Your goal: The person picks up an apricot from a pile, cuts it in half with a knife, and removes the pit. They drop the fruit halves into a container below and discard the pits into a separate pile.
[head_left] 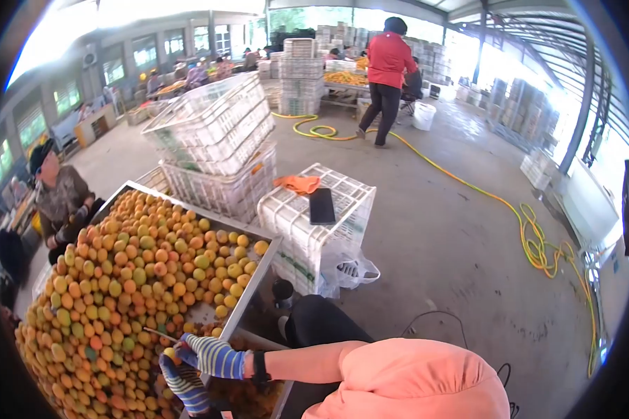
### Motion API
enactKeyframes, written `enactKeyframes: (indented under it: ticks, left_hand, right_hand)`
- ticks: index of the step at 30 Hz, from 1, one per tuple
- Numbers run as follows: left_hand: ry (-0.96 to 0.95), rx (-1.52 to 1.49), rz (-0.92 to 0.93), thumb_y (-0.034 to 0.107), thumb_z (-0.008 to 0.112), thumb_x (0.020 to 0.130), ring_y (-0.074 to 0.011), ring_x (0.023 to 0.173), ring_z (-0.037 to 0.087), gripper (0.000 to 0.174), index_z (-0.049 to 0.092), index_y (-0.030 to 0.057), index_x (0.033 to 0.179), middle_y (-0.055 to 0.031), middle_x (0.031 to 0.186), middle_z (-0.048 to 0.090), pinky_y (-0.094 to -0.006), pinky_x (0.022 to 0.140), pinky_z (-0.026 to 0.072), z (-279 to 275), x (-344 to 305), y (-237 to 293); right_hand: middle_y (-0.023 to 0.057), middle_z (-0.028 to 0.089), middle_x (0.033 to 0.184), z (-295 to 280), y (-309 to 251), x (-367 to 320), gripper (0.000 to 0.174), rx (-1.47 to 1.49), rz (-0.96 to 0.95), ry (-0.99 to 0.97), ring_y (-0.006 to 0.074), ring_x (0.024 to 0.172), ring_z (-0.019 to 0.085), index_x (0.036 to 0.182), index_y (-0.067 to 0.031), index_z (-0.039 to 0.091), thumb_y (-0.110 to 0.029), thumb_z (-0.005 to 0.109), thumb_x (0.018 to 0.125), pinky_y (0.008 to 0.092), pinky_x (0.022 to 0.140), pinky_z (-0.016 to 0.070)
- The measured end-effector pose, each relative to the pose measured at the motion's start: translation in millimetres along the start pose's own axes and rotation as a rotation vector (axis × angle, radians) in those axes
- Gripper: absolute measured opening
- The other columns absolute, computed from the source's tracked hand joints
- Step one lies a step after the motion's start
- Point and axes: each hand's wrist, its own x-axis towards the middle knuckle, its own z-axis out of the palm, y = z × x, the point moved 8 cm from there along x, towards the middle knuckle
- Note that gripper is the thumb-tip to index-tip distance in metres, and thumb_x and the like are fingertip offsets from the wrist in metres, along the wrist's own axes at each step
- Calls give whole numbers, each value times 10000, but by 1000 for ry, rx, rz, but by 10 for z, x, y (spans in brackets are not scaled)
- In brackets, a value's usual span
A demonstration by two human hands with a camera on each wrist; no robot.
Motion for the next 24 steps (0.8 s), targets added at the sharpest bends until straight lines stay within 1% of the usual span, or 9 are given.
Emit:
enactKeyframes:
  ticks: [2,4,5,8,9,13,17,20,24]
  left_hand:
    - [24,62,10,413,517,924,-235,942,593,449,554,0,1095,-122,1067,609,-342,865,485,-128,62,-132]
    - [29,229,36,462,431,945,-245,1057,559,541,506,9,1232,-133,1165,581,-380,971,428,-733,402,-376]
    - [-13,51,-91,455,410,942,-239,1055,564,538,501,17,1240,-115,1167,580,-390,963,437,-752,493,-388]
    - [-55,311,-11,475,414,927,-247,1069,559,548,487,50,1267,-110,1201,563,-401,957,443,-837,534,-304]
    - [-24,151,-101,524,418,909,-263,1093,552,599,463,68,1296,-109,1234,545,-416,959,444,-895,516,-390]
    - [-180,-55,-238,574,405,894,-263,1145,526,643,456,76,1297,-98,1263,534,-424,993,418,-648,333,-436]
    - [-67,18,-182,555,414,904,-251,1135,529,615,467,71,1279,-94,1248,539,-414,992,416,-655,312,-337]
    - [-6,105,-135,541,420,913,-242,1128,531,594,476,67,1266,-92,1237,542,-406,990,414,-738,316,-248]
    - [113,312,-20,522,429,923,-230,1118,534,567,487,62,1249,-88,1222,547,-396,989,412,-866,283,-107]
  right_hand:
    - [175,654,793,57,61,12,241,-46,105,-68,369,758,643,993,-55,563,-272,608,900,422,637,489]
    - [164,654,796,246,285,54,258,36,115,-42,358,765,642,992,-54,563,-289,612,897,403,653,493]
    - [153,646,781,260,307,87,281,74,144,-67,333,735,637,990,-45,561,-302,617,890,386,648,493]
    - [158,642,771,348,374,146,293,261,257,-164,332,714,631,979,-32,555,-305,612,890,384,645,491]
    - [169,638,768,346,376,149,313,280,273,-171,332,698,622,959,-22,549,-316,620,878,377,643,492]
    - [184,630,741,206,195,150,380,17,143,-151,343,685,635,938,-8,537,-358,647,838,399,604,485]
    - [177,627,726,277,79,156,322,-303,74,-320,355,683,628,960,-5,553,-324,546,915,424,596,471]
    - [167,631,734,453,286,202,311,-159,193,-380,342,683,620,954,-23,566,-329,516,937,412,612,468]
    - [145,639,741,551,261,162,256,243,207,-236,308,678,614,937,-43,574,-296,538,935,390,641,465]
